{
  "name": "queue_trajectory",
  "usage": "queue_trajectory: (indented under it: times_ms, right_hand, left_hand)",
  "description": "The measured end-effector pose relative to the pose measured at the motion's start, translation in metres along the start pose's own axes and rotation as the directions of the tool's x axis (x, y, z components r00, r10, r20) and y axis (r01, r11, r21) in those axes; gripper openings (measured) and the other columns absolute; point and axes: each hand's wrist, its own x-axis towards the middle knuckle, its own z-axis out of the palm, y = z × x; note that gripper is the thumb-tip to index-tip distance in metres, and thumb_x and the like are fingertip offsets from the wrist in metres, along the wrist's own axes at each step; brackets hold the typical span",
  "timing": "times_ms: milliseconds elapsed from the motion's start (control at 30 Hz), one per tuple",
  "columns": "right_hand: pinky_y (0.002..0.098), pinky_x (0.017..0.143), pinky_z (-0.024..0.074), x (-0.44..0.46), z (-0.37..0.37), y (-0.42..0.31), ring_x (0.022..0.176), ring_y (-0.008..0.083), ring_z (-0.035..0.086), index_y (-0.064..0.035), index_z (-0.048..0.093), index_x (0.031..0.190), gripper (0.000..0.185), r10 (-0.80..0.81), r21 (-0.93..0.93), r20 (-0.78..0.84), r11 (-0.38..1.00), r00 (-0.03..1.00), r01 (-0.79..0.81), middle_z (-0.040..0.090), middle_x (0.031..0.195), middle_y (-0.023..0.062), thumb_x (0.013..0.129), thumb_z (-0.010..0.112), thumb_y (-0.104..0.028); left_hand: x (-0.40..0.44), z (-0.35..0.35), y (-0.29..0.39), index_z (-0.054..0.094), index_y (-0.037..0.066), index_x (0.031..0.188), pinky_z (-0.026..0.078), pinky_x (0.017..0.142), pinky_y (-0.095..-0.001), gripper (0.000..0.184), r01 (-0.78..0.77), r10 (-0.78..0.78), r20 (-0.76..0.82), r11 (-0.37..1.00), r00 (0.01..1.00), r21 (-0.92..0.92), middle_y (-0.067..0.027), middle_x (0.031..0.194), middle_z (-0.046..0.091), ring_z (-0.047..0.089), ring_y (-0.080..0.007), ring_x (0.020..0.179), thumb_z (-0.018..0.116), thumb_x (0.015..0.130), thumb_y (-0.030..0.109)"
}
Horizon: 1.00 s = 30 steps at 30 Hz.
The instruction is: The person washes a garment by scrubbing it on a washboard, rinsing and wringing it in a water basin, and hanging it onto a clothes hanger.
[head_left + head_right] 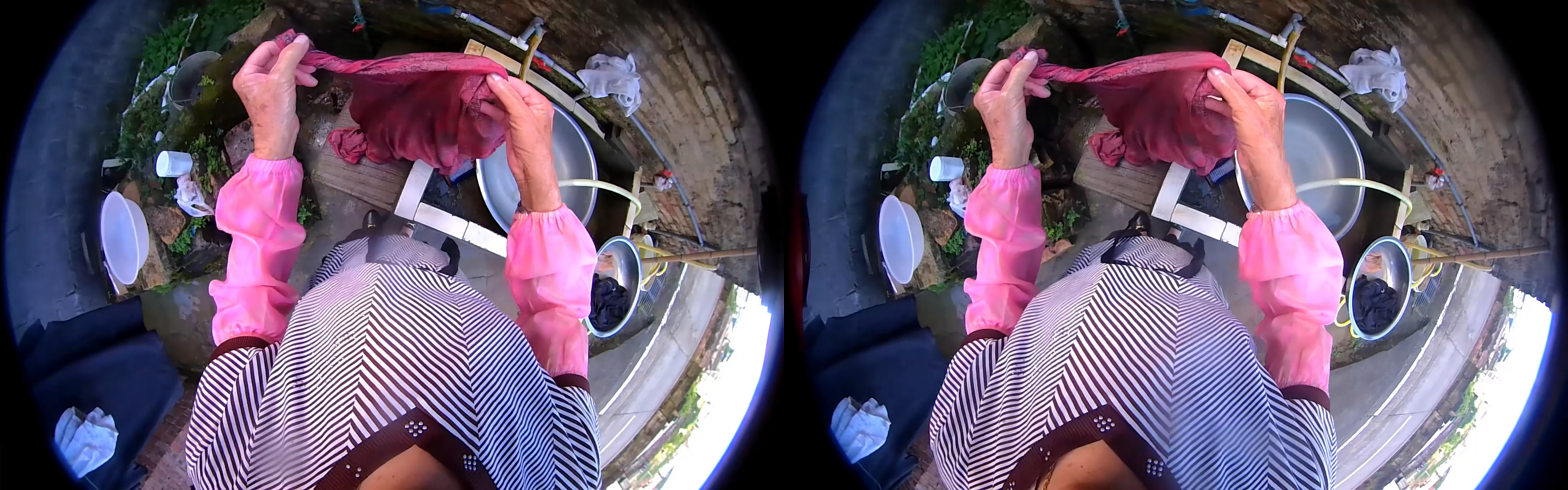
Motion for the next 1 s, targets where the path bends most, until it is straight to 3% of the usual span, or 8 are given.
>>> queue_trajectory:
  times_ms: [133, 300, 433, 467, 600, 767, 933, 1000]
  right_hand:
    - [0.022, 0.069, 0.0521, 0.015, 0.011, -0.013, 0.072, 0.0063, 0.06, -0.0064, 0.069, 0.095, 0.012, 0.107, 0.202, 0.097, 0.971, 0.99, -0.124, 0.062, 0.077, -0.0028, 0.09, 0.07, -0.017]
    - [0.0226, 0.065, 0.048, 0.028, 0.041, -0.027, 0.065, 0.0043, 0.052, -0.0084, 0.066, 0.089, 0.01, 0.153, 0.312, 0.167, 0.929, 0.974, -0.199, 0.056, 0.071, -0.0051, 0.089, 0.07, -0.017]
    - [0.021, 0.061, 0.0452, 0.027, 0.08, -0.043, 0.063, 0.0035, 0.05, -0.0115, 0.065, 0.087, 0.008, 0.14, 0.332, 0.188, 0.922, 0.972, -0.197, 0.053, 0.07, -0.0069, 0.089, 0.071, -0.016]
    - [0.026, 0.074, 0.0551, 0.035, 0.074, -0.039, 0.081, 0.0125, 0.067, -0.0044, 0.067, 0.099, 0.011, 0.106, 0.41, 0.354, 0.876, 0.929, -0.256, 0.069, 0.087, 0.0028, 0.091, 0.067, -0.011]
    - [0.0299, 0.081, 0.0536, 0.022, 0.102, -0.066, 0.085, 0.0152, 0.067, -0.0057, 0.066, 0.098, 0.015, 0.085, 0.328, 0.317, 0.925, 0.945, -0.193, 0.07, 0.093, 0.0059, 0.093, 0.065, -0.019]
    - [0.0322, 0.085, 0.0544, 0.042, 0.089, -0.071, 0.088, 0.0199, 0.067, -0.0032, 0.064, 0.098, 0.015, 0.069, 0.514, 0.224, 0.839, 0.972, -0.178, 0.07, 0.095, 0.0098, 0.093, 0.065, -0.017]
    - [0.0327, 0.086, 0.0551, 0.06, 0.065, -0.065, 0.091, 0.0221, 0.067, -0.0031, 0.063, 0.095, 0.012, 0.05, 0.622, 0.177, 0.769, 0.983, -0.151, 0.07, 0.094, 0.0114, 0.092, 0.066, -0.015]
    - [0.0308, 0.083, 0.0558, 0.065, 0.053, -0.06, 0.09, 0.021, 0.067, -0.0041, 0.063, 0.094, 0.009, 0.072, 0.631, 0.109, 0.765, 0.991, -0.125, 0.07, 0.092, 0.0106, 0.092, 0.066, -0.013]
  left_hand:
    - [-0.003, -0.008, -0.019, 0.064, -0.007, 0.104, 0.05, 0.057, -0.0224, 0.029, 0.163, -0.161, 0.068, 0.986, 0.985, -0.025, -0.0117, 0.087, 0.07, 0.063, -0.0134, 0.062, 0.072, 0.086, 0.014]
    - [-0.03, -0.015, -0.04, 0.045, -0.007, 0.131, 0.053, 0.077, -0.0312, 0.074, 0.057, -0.151, 0.296, 0.952, 0.943, 0.301, -0.0159, 0.104, 0.065, 0.063, -0.0173, 0.092, 0.081, 0.078, 0.03]
    - [-0.061, -0.005, -0.041, 0.041, 0.0, 0.138, 0.05, 0.088, -0.0326, 0.078, -0.156, -0.164, 0.563, 0.865, 0.81, 0.476, -0.0153, 0.117, 0.063, 0.064, -0.0202, 0.099, 0.081, 0.077, 0.03]
    - [-0.066, -0.003, -0.039, 0.044, 0.001, 0.136, 0.05, 0.088, -0.035, 0.078, -0.179, -0.173, 0.579, 0.848, 0.797, 0.5, -0.0159, 0.116, 0.064, 0.065, -0.0255, 0.099, 0.081, 0.075, 0.034]
    - [-0.068, -0.005, -0.065, 0.049, 0.006, 0.131, 0.05, 0.084, -0.0413, 0.062, -0.299, -0.06, 0.563, 0.798, 0.824, 0.524, -0.0182, 0.112, 0.064, 0.063, -0.0382, 0.099, 0.073, 0.075, 0.018]
    - [-0.045, -0.038, -0.072, 0.061, 0.004, 0.111, 0.049, 0.075, -0.0394, 0.026, -0.189, -0.091, 0.435, 0.808, 0.896, 0.558, -0.0224, 0.092, 0.065, 0.064, -0.0397, 0.09, 0.059, 0.086, 0.011]
    - [-0.011, -0.068, -0.057, 0.064, -0.003, 0.103, 0.042, 0.067, -0.0217, 0.022, 0.035, -0.172, 0.433, 0.951, 0.885, 0.306, 0.0047, 0.08, 0.059, 0.049, -0.0034, 0.076, 0.054, 0.095, 0.015]
    - [-0.006, -0.071, -0.033, 0.066, 0.0, 0.106, 0.041, 0.066, -0.0202, 0.023, 0.091, -0.191, 0.4, 0.963, 0.897, 0.255, 0.0062, 0.082, 0.059, 0.05, -0.0022, 0.075, 0.053, 0.098, 0.017]
